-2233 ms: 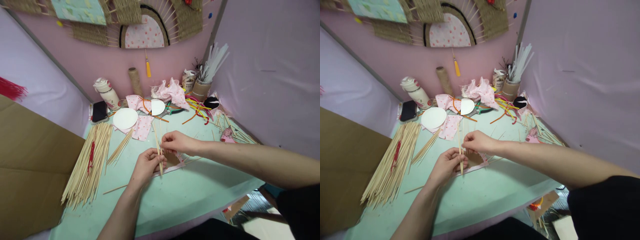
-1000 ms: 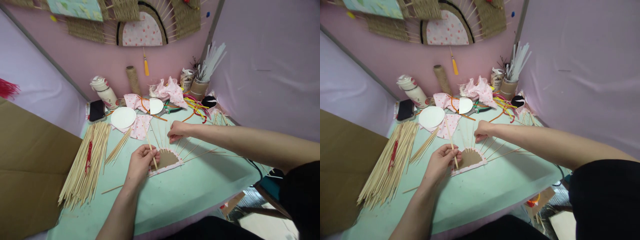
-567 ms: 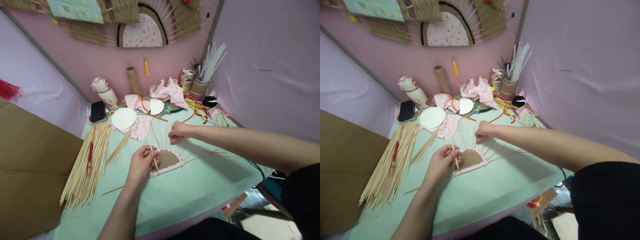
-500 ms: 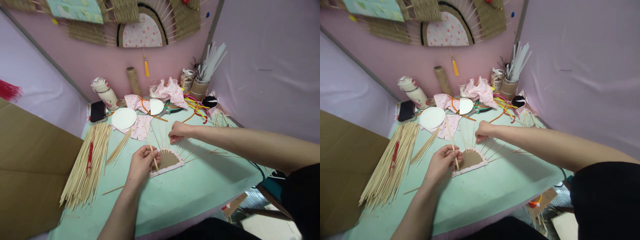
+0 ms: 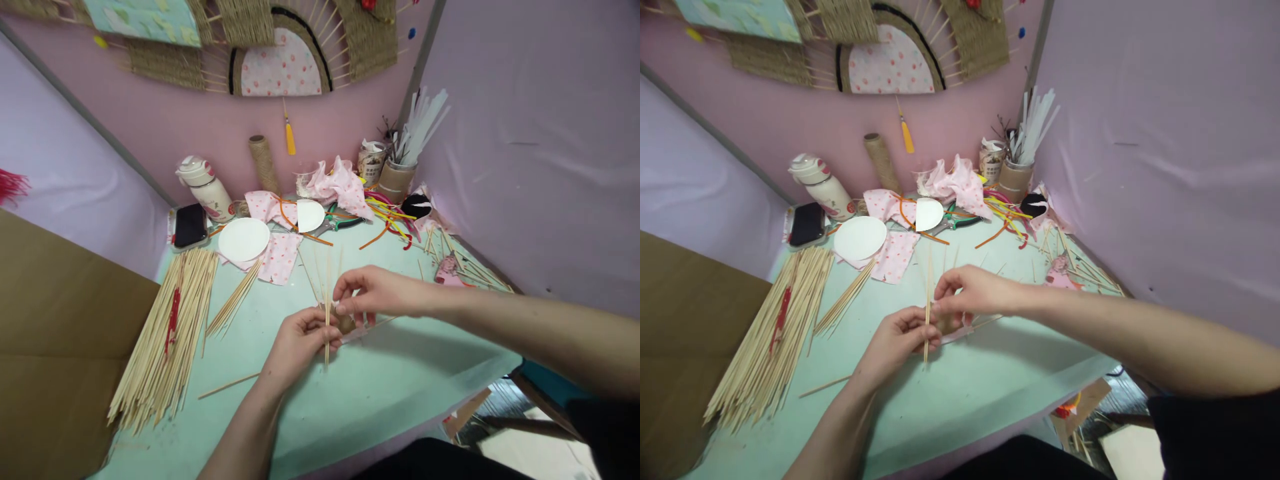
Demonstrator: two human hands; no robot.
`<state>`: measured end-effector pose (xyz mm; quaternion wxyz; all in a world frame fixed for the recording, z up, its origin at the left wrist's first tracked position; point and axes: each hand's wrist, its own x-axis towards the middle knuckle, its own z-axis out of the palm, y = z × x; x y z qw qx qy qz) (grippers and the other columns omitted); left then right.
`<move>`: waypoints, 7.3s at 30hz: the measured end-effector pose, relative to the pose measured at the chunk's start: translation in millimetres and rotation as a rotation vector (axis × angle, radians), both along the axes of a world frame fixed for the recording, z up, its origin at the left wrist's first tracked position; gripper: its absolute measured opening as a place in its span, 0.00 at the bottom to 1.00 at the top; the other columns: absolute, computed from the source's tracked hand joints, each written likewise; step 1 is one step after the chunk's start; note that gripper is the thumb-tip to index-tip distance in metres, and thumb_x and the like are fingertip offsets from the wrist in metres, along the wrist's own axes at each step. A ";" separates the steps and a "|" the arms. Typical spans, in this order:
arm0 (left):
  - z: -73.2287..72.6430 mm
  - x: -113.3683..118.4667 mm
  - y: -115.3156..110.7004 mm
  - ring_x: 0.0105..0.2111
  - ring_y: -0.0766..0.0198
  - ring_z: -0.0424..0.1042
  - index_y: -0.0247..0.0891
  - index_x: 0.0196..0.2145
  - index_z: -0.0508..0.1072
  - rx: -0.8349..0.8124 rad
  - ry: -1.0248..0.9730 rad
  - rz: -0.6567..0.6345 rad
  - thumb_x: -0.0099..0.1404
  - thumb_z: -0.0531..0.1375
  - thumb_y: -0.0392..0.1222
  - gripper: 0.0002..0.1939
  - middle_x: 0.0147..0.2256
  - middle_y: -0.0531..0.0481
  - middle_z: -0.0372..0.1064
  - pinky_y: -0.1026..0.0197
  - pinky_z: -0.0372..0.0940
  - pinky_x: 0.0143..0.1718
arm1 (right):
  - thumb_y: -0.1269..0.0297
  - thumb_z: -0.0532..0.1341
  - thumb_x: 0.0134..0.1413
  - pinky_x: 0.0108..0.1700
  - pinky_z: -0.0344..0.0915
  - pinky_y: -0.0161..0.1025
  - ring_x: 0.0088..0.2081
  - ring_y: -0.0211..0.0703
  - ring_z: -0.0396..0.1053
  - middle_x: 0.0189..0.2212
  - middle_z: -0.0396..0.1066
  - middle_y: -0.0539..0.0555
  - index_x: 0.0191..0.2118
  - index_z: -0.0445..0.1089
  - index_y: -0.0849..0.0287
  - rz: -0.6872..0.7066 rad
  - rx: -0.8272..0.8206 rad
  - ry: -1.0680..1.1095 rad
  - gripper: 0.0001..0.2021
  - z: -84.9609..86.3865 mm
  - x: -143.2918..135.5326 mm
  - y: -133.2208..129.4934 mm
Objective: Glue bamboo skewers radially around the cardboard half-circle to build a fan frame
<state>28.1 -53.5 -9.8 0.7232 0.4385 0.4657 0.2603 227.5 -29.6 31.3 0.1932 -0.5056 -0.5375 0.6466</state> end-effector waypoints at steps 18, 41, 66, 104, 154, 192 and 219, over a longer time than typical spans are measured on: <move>-5.2 5.1 -3.6 0.23 0.64 0.73 0.36 0.29 0.76 -0.028 0.007 -0.044 0.48 0.69 0.42 0.12 0.23 0.50 0.74 0.63 0.69 0.27 | 0.63 0.64 0.46 0.22 0.63 0.30 0.21 0.33 0.65 0.19 0.68 0.46 0.30 0.66 0.59 -0.257 -0.024 0.088 0.07 -27.4 -14.4 -23.0; 0.1 -5.4 8.4 0.24 0.66 0.73 0.35 0.31 0.74 -0.021 0.049 0.293 0.42 0.74 0.52 0.23 0.25 0.50 0.74 0.64 0.70 0.27 | 0.76 0.68 0.40 0.32 0.75 0.36 0.32 0.48 0.78 0.21 0.76 0.56 0.25 0.58 0.55 -0.461 -0.186 -0.091 0.17 -60.6 24.4 55.9; 1.4 -5.3 8.5 0.24 0.67 0.73 0.34 0.30 0.74 -0.036 0.019 0.320 0.38 0.75 0.52 0.26 0.24 0.50 0.74 0.66 0.70 0.27 | 0.74 0.67 0.45 0.38 0.65 0.36 0.32 0.40 0.72 0.27 0.73 0.50 0.28 0.66 0.58 -0.148 0.325 -0.444 0.08 -40.0 25.2 52.5; -0.2 -9.5 12.3 0.26 0.65 0.74 0.34 0.30 0.74 -0.002 0.044 0.343 0.40 0.75 0.52 0.24 0.25 0.48 0.75 0.64 0.72 0.30 | 0.71 0.62 0.56 0.44 0.58 0.41 0.41 0.46 0.67 0.38 0.76 0.56 0.37 0.77 0.59 0.365 1.020 -0.663 0.06 -27.0 52.0 83.3; -1.4 -7.3 11.6 0.26 0.63 0.75 0.35 0.34 0.73 0.019 0.134 0.310 0.42 0.74 0.51 0.25 0.27 0.47 0.76 0.70 0.62 0.19 | 0.61 0.56 0.64 0.44 0.60 0.41 0.38 0.44 0.68 0.35 0.75 0.56 0.37 0.76 0.59 0.308 0.962 -0.643 0.12 -17.8 112.0 3.4; -6.4 -7.6 13.6 0.25 0.64 0.75 0.36 0.34 0.74 0.023 0.145 0.323 0.41 0.75 0.52 0.26 0.27 0.49 0.76 0.70 0.64 0.20 | 0.69 0.60 0.58 0.44 0.56 0.41 0.38 0.43 0.68 0.34 0.75 0.54 0.35 0.76 0.59 0.470 0.816 -0.784 0.07 -12.4 118.6 5.5; -5.1 -10.5 12.2 0.26 0.63 0.75 0.35 0.34 0.74 0.031 0.124 0.294 0.45 0.74 0.51 0.24 0.27 0.47 0.76 0.69 0.64 0.21 | 0.67 0.58 0.62 0.43 0.55 0.41 0.38 0.43 0.66 0.33 0.74 0.54 0.33 0.75 0.58 0.546 0.946 -0.597 0.09 -57.3 81.4 18.8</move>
